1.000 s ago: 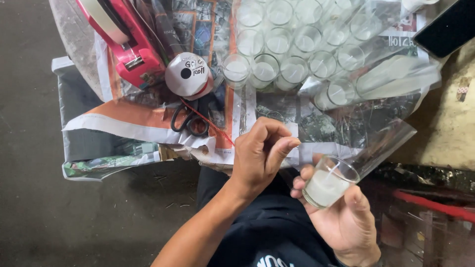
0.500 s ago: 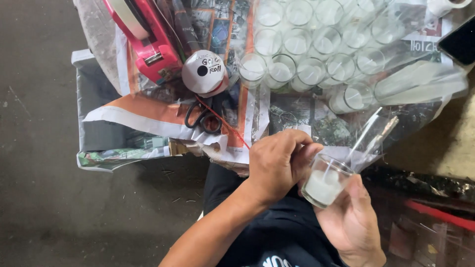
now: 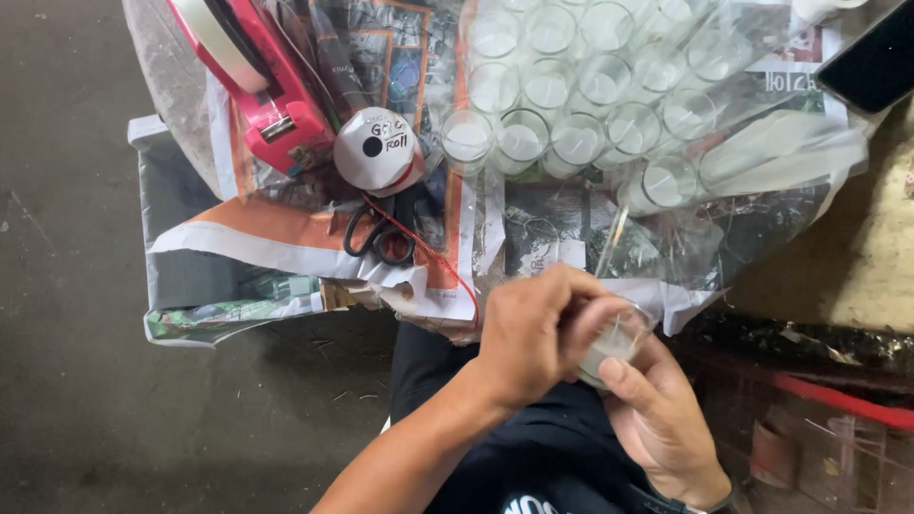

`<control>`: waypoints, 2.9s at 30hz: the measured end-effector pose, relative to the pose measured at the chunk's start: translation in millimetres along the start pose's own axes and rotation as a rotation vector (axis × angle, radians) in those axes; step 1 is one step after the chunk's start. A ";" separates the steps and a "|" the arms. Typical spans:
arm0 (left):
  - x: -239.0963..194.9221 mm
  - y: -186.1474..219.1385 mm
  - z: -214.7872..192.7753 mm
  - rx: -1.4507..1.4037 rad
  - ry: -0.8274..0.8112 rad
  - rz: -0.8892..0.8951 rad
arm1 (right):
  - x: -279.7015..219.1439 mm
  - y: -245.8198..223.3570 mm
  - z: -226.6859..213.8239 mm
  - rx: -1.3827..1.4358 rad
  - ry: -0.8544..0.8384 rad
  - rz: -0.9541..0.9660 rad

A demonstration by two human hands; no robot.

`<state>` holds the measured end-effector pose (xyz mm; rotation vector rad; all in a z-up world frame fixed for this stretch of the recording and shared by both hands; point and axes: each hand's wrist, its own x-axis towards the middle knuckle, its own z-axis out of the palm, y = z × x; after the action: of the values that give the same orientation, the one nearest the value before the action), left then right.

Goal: Inspecting and organizing small glass candle jars on a table, occasionally using a tape dispenser.

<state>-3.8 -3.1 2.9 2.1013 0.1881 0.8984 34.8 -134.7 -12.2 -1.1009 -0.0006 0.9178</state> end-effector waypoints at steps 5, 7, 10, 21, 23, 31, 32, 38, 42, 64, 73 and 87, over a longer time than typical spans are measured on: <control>-0.2 -7.4 -15.1 -0.781 -0.215 -0.605 | 2.7 -17.8 5.0 -0.111 -0.016 -0.025; 5.0 -1.4 -27.0 -0.684 -0.318 -0.591 | 3.0 -20.7 9.0 -0.134 0.064 -0.017; 9.0 2.6 -34.7 -0.474 -0.441 -0.502 | 3.4 -17.5 7.5 -0.178 0.135 -0.034; 9.5 1.1 -38.5 -0.326 -0.512 -0.325 | 6.2 -19.6 2.6 -0.120 0.029 -0.050; 10.1 3.2 -38.6 -0.365 -0.482 -0.348 | 4.7 -19.9 7.7 -0.122 0.004 -0.111; 8.3 -1.9 -40.0 -0.460 -0.481 -0.386 | 2.3 -25.5 16.3 -0.302 -0.025 -0.066; 7.8 -3.8 -40.5 -0.507 -0.492 -0.368 | 2.6 -26.0 15.3 -0.233 -0.039 -0.033; 0.3 -4.5 -30.5 -0.392 -0.430 -0.292 | 2.1 -15.7 13.7 -0.194 -0.025 -0.119; 8.5 -6.7 -46.9 -0.316 -0.507 -0.253 | 4.8 -5.6 5.3 -0.369 0.088 -0.184; 51.6 -101.7 -144.1 0.391 0.509 -0.656 | -4.7 -26.1 12.9 -0.391 0.171 -0.262; 22.4 -120.2 -137.7 0.572 0.465 -0.505 | 18.6 -11.7 -16.4 0.000 -0.075 -0.037; 16.6 6.8 -81.2 -0.090 -0.419 -0.413 | 7.9 -18.1 14.5 -0.209 0.017 -0.092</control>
<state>-46.2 51.0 49.8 2.0118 0.3371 0.2122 45.3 -121.1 5.4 -1.2920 -0.1346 0.8392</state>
